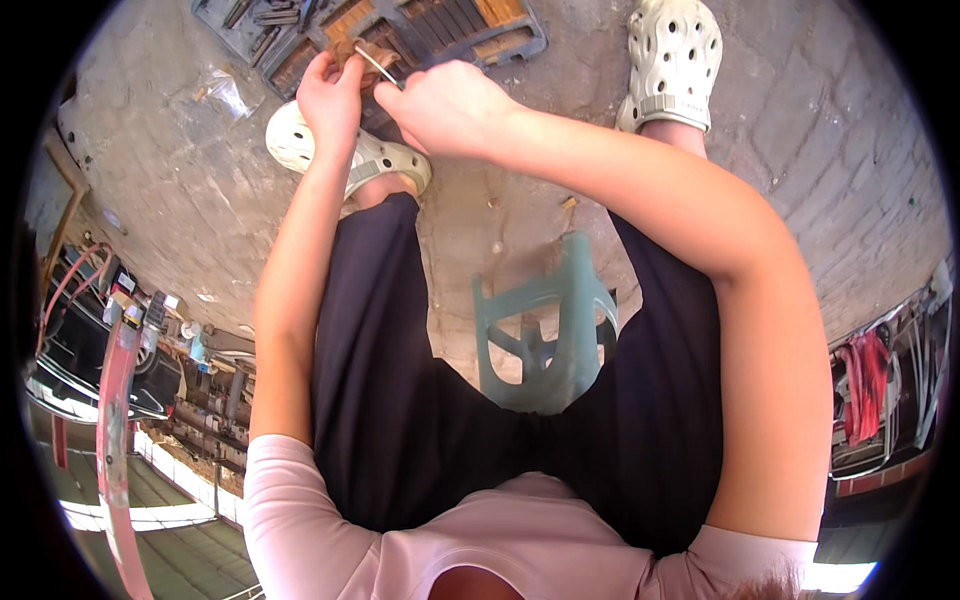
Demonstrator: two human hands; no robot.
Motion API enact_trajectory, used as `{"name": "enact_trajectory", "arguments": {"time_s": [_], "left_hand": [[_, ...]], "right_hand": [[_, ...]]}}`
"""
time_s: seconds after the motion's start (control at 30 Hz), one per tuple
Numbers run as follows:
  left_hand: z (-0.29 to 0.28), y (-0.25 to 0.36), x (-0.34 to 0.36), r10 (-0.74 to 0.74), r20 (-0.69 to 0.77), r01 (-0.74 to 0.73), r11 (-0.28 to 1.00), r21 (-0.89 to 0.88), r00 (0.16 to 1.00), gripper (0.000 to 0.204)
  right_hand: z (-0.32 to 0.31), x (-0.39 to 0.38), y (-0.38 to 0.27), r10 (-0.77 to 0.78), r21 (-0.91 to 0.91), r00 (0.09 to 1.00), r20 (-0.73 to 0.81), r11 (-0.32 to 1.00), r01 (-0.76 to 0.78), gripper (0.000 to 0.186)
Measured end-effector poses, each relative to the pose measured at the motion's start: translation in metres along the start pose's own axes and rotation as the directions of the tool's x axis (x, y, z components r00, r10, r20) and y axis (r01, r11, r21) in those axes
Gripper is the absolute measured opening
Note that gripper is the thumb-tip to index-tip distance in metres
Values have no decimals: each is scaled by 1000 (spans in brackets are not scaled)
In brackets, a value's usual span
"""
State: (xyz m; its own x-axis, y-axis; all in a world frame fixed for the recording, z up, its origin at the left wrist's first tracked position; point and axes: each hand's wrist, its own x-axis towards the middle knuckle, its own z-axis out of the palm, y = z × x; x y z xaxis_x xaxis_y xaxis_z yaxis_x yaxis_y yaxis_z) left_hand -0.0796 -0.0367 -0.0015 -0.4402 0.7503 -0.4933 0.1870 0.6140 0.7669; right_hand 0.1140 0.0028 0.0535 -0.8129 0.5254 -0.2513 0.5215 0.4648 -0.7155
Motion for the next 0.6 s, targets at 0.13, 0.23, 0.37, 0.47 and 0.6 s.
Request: {"name": "enact_trajectory", "arguments": {"time_s": [0.13,0.23,0.37,0.47,0.6], "left_hand": [[-19,20,-11,-43,-33,36,978,-208,999,8],[-35,27,-25,-100,-33,90,967,-239,994,7],[-30,46,-53,-218,135,248,929,-274,967,23],[-25,36,-67,-283,522,407,903,-138,804,28],[3,34,-79,-234,739,424,902,-76,631,20]], "right_hand": [[-38,-43,2,-21,86,986,164,996,7,27],[-54,-67,18,-40,146,982,186,989,13,30],[-72,-82,42,54,175,993,104,982,-72,31],[-83,-75,51,162,157,985,51,973,-168,28],[-80,-65,63,160,113,987,-13,981,-157,29]]}}
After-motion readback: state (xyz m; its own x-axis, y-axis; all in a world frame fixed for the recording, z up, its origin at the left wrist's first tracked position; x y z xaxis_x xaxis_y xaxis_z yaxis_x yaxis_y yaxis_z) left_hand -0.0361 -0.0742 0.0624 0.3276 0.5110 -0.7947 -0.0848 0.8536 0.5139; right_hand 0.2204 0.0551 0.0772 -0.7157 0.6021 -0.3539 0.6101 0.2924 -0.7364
